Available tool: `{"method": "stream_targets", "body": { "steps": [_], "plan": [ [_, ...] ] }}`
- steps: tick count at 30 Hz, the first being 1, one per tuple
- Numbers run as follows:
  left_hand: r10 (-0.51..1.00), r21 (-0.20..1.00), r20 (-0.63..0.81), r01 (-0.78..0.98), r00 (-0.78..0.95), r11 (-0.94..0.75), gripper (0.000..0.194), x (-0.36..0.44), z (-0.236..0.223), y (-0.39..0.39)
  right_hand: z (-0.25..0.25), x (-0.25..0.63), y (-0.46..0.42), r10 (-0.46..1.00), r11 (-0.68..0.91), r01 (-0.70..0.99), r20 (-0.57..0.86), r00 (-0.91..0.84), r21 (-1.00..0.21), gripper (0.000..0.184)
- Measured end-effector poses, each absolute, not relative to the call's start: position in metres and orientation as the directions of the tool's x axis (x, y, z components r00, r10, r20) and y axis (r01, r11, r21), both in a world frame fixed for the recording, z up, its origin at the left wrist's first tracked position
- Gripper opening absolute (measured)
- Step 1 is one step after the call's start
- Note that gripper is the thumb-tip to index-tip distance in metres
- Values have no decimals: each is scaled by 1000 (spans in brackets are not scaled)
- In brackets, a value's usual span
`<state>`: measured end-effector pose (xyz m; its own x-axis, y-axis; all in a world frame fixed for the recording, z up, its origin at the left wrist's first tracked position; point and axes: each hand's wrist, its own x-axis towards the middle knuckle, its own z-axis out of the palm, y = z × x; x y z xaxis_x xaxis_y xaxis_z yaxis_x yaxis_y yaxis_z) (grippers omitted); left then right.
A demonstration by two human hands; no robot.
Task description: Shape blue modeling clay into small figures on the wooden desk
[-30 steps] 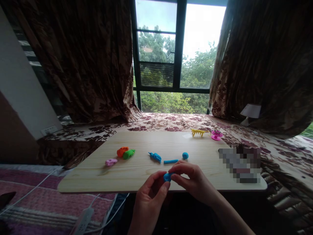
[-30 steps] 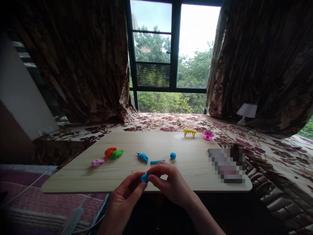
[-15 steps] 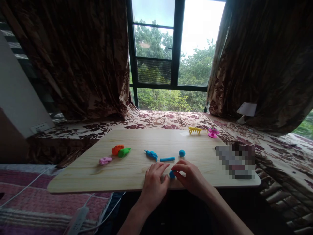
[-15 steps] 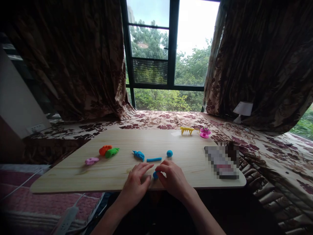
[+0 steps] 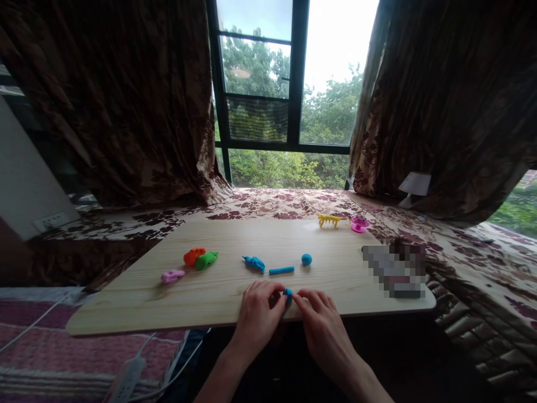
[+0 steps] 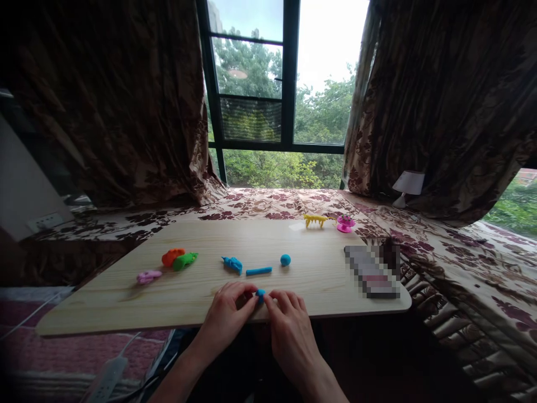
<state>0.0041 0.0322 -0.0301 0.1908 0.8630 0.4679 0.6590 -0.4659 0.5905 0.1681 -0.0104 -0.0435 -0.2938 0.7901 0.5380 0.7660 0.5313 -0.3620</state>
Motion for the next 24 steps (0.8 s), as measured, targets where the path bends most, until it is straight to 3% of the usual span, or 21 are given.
{"method": "stream_targets", "body": {
  "steps": [4,9,13,24],
  "plan": [
    [866,591,458,660,199,-464,13,5,-29,35,-47,162,-12,792,503,804,543,-281,-317,48],
    [850,588,462,631,251,-506,28,4,-28,36,-49,166,-12,778,507,822,548,-307,-259,45],
    [840,561,456,638,293,-527,24,6,-28,36,-49,175,-16,753,542,808,561,-344,-232,45],
    [851,604,438,606,290,-517,22,7,-28,35,-27,169,23,810,549,649,524,-261,-526,24]
  ]
}}
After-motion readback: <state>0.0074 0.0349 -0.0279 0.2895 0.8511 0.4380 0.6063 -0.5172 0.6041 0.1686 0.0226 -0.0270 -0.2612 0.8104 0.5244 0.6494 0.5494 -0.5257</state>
